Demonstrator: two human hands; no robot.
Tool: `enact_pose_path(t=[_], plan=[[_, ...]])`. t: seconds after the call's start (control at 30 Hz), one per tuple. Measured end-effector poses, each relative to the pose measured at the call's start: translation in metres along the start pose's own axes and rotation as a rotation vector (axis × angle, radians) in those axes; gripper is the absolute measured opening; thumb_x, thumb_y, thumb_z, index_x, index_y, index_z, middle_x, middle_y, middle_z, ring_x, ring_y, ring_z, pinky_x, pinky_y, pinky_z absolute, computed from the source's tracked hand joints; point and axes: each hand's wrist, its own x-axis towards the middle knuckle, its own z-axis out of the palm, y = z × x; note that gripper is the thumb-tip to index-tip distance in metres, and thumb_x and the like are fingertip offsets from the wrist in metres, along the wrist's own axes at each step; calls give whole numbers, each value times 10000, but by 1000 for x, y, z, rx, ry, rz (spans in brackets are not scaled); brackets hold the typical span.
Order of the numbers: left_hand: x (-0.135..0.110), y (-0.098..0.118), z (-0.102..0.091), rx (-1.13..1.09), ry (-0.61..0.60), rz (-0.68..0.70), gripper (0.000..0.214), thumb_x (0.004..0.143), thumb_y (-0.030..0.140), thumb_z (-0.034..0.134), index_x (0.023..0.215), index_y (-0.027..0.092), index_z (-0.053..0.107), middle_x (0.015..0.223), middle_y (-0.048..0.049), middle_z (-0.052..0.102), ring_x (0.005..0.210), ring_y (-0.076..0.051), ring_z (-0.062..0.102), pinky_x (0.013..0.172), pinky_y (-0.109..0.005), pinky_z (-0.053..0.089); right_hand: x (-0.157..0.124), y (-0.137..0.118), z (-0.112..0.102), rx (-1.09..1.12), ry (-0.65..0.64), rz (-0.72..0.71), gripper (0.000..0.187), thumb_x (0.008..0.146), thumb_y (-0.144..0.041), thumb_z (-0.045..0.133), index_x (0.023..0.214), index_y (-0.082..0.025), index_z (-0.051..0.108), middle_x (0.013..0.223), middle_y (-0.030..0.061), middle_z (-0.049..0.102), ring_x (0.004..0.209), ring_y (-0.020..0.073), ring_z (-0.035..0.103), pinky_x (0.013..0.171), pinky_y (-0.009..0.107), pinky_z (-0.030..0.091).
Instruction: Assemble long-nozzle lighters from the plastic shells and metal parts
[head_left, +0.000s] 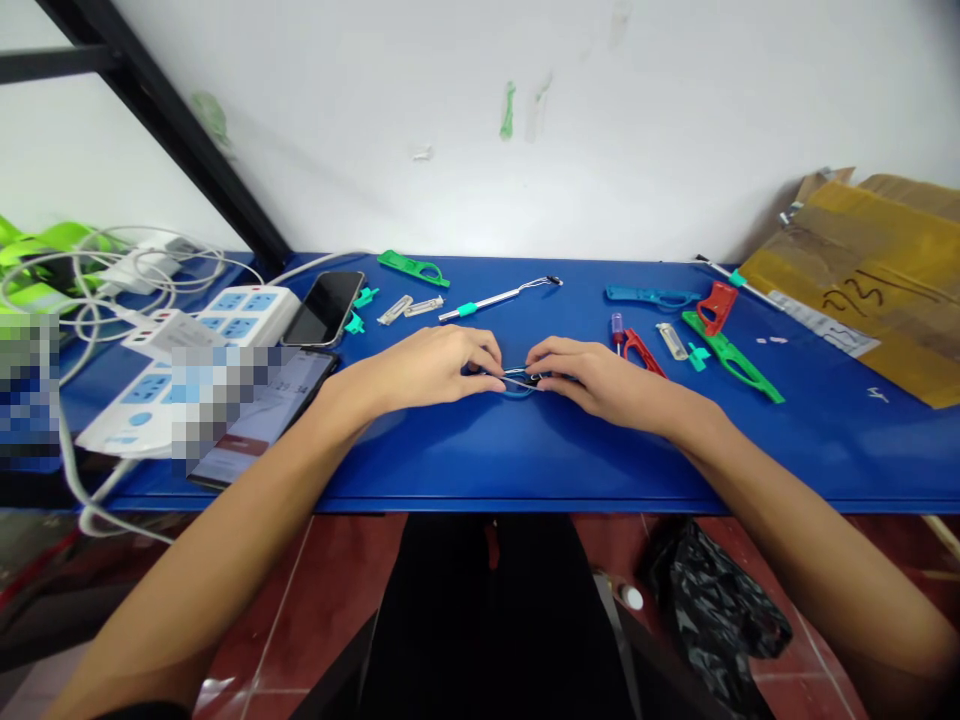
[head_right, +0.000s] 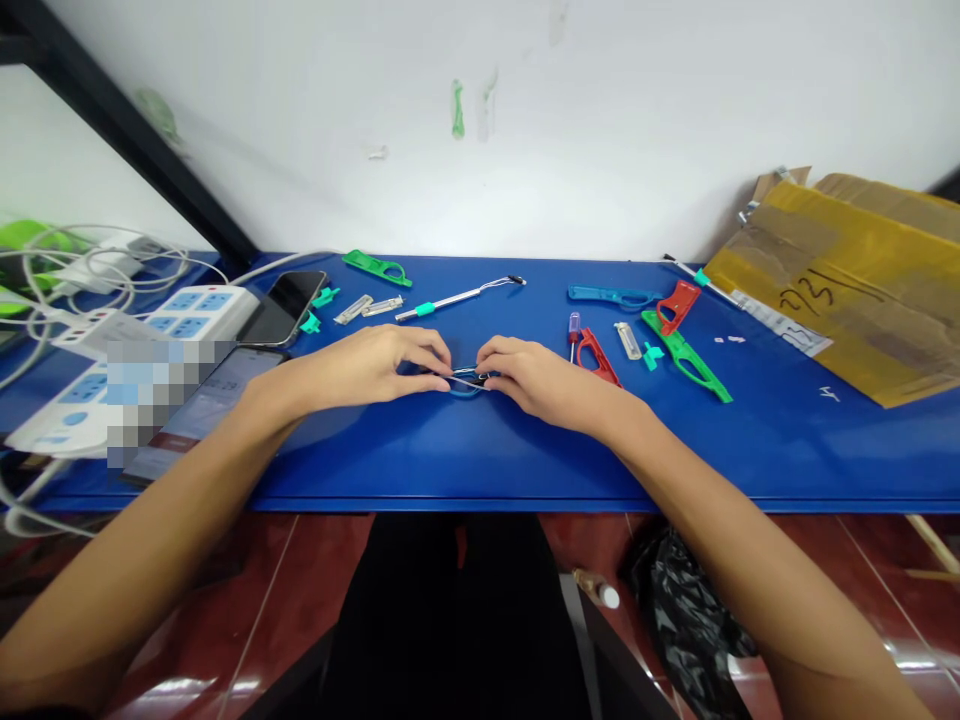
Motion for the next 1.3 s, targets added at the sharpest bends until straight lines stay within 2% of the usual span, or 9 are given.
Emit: enact_pose_path(t=[0.3, 0.53, 0.73, 0.97, 1.1, 1.17, 1.3], plan=[[-1, -1, -1, 60, 14, 85, 301, 1102, 413, 593, 1194, 253, 832, 1241, -75, 777, 1045, -220, 744, 950, -350, 535, 0, -4, -2, 25, 2, 12, 238, 1112, -280, 536, 1189, -225, 755, 1310, 132, 729, 1153, 281, 721, 1046, 465, 576], [0, -2, 1, 25, -20, 48, 302, 1098, 407, 603, 1197, 253, 843, 1239, -67, 768, 1017, -213, 743, 913, -336, 537, 0, -1, -1, 23, 0, 11, 227, 1106, -279, 539, 1177, -222, 747, 1335, 140, 735, 1174, 293, 720, 1054, 485, 569], [1, 2, 6, -24, 1, 24, 303, 1102, 395, 590, 1174, 213, 822, 1213, -86, 750, 1000, -211, 723, 892, -338, 537, -1, -4, 0, 2, -14, 10, 236, 1129, -314, 514, 1205, -235, 723, 1350, 128, 714, 1202, 300, 684, 1086, 507, 542], [1, 11, 10, 214, 10, 80, 333, 1144, 392, 522, 1116, 166, 764, 1152, -111, 732, 1024, -251, 704, 938, -389, 515, 0, -11, 2, -32, -29, 29, 142, 1124, -278, 534, 1106, -238, 669, 1284, 123, 695, 1167, 298, 665, 1079, 507, 533], [1, 9, 7, 240, -5, 123, 316, 1147, 339, 514, 1123, 155, 769, 1155, -116, 738, 1022, -255, 711, 966, -407, 516, 1, -10, 3, -26, -25, 28, 125, 1121, -273, 546, 1090, -229, 659, 1278, 129, 688, 1161, 296, 670, 1073, 497, 540], [1, 7, 5, 202, -18, 136, 323, 1149, 321, 504, 1146, 159, 783, 1179, -116, 744, 1038, -252, 721, 982, -404, 524, 1, -9, 3, -32, -20, 25, 142, 1125, -283, 543, 1120, -231, 675, 1270, 127, 689, 1150, 294, 674, 1061, 490, 546], [-1, 4, 2, 143, -23, 117, 326, 1145, 336, 517, 1200, 185, 800, 1242, -110, 744, 1088, -252, 729, 991, -391, 537, 0, -8, 4, -54, -25, 7, 262, 1142, -295, 504, 1298, -234, 705, 1324, 134, 674, 1204, 292, 668, 1097, 483, 539]])
